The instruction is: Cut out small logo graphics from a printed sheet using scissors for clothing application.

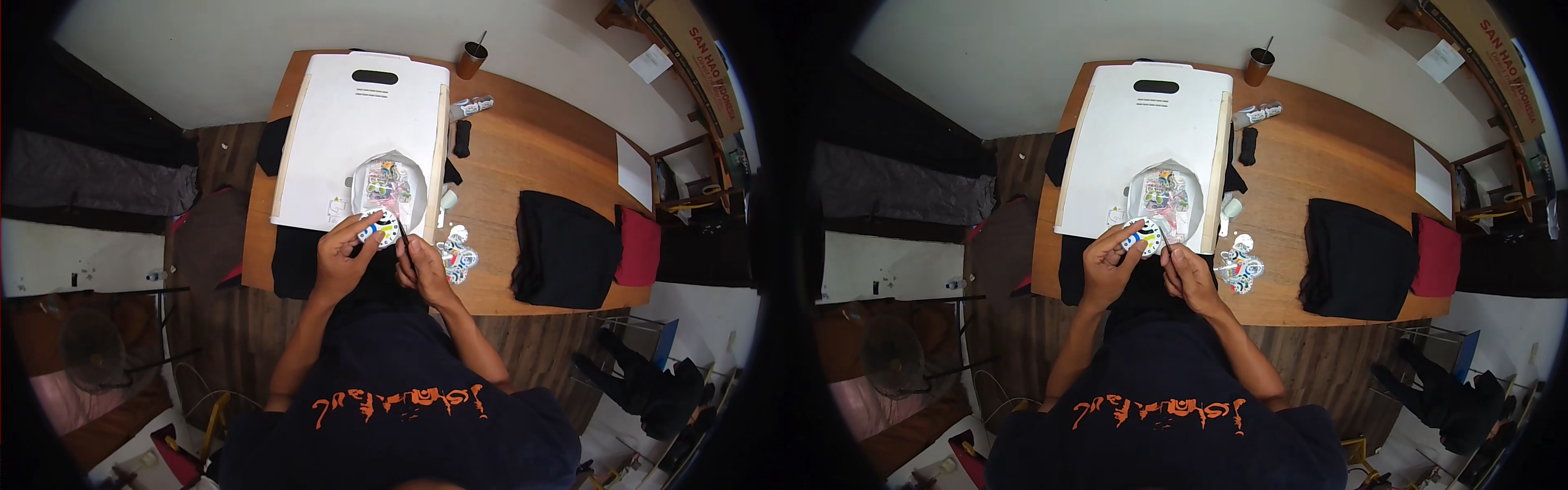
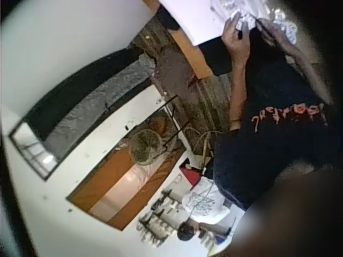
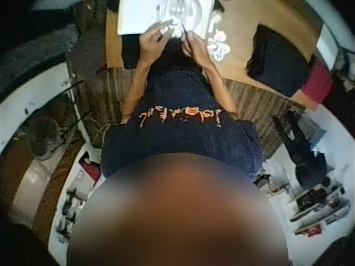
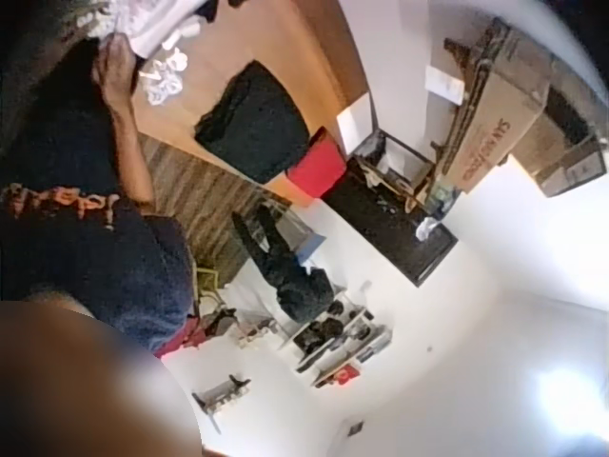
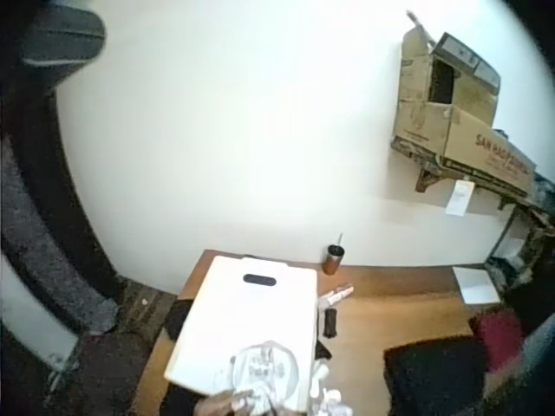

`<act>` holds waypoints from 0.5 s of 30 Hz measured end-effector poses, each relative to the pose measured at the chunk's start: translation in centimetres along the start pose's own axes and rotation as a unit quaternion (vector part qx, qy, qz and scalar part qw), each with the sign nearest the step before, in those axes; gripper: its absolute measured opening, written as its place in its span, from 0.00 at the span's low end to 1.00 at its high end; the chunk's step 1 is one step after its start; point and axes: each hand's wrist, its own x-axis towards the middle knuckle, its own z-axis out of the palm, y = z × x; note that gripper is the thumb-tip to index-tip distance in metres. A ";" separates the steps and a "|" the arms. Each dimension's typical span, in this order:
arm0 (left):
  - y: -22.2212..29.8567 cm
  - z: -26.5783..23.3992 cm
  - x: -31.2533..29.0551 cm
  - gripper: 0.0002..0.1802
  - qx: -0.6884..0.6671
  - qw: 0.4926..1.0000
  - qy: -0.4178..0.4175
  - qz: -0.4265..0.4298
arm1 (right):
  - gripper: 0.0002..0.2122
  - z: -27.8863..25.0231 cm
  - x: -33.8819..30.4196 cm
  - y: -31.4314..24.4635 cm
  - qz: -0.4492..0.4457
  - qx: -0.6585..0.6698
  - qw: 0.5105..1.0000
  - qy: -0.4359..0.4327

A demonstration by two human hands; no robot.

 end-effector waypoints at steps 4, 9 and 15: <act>-0.3 -0.1 0.0 0.19 0.006 1.000 0.000 -0.011 | 0.18 0.1 0.0 0.0 0.000 -0.004 1.000 0.004; -0.3 -0.1 0.1 0.19 0.006 1.000 0.001 -0.009 | 0.18 0.1 0.1 0.0 -0.003 -0.010 1.000 0.007; -0.2 0.0 0.2 0.19 0.000 1.000 -0.003 -0.006 | 0.18 0.2 0.2 -0.3 -0.006 -0.011 1.000 0.007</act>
